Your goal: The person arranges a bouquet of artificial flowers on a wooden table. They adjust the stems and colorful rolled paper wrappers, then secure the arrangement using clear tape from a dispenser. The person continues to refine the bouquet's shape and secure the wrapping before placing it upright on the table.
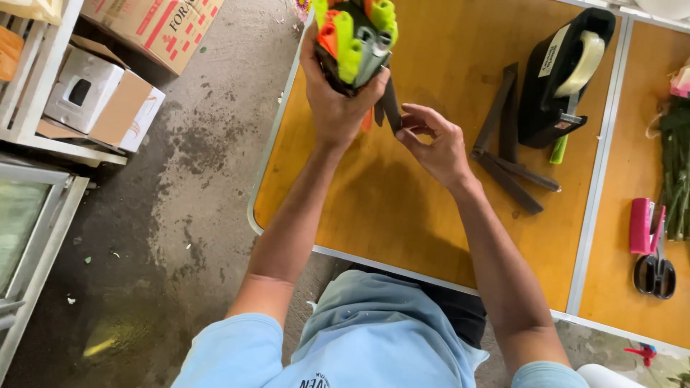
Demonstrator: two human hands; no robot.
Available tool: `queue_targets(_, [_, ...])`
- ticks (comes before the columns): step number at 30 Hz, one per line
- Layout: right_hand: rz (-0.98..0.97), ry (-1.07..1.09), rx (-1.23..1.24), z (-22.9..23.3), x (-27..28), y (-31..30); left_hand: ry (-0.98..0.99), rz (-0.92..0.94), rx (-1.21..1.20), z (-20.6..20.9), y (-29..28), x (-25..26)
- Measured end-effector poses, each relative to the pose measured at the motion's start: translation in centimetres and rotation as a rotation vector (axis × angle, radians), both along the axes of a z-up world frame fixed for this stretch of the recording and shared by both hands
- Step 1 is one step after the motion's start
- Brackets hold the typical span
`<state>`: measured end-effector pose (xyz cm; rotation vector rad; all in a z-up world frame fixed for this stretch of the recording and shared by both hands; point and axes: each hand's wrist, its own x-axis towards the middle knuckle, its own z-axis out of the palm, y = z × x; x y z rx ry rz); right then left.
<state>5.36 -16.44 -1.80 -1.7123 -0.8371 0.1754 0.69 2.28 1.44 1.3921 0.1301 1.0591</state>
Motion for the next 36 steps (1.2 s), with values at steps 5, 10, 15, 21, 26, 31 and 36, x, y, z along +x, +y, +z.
queue_targets(5, [-0.043,0.028,-0.088,-1.6,0.2,-0.5,0.041,0.096,0.131,-1.7,-0.9,0.4])
queue_targets(10, [-0.057,0.011,-0.139,-1.9,0.0,-1.0,0.0,0.076,0.18,-2.4,-0.6,0.9])
queue_targets(15, [-0.086,-0.207,-0.22,-2.5,0.0,-1.7,-0.023,-0.022,0.114,-2.3,-0.8,0.7])
queue_targets(21, [-0.141,-0.261,-0.105,-1.5,-0.6,-1.2,-0.068,-0.157,0.062,-2.2,-1.6,0.7])
queue_targets(26, [-0.226,-0.433,-0.122,-0.8,0.4,-2.5,0.025,-0.2,0.102,-2.1,-2.2,0.5])
queue_targets(31, [-0.644,-0.615,-0.349,-1.2,5.7,-6.6,-0.079,-0.285,0.016,-3.4,-0.3,1.8])
queue_targets(36, [-0.704,-0.566,-0.63,-4.2,8.2,-7.4,-0.175,-0.622,-0.457,-6.7,0.6,2.8])
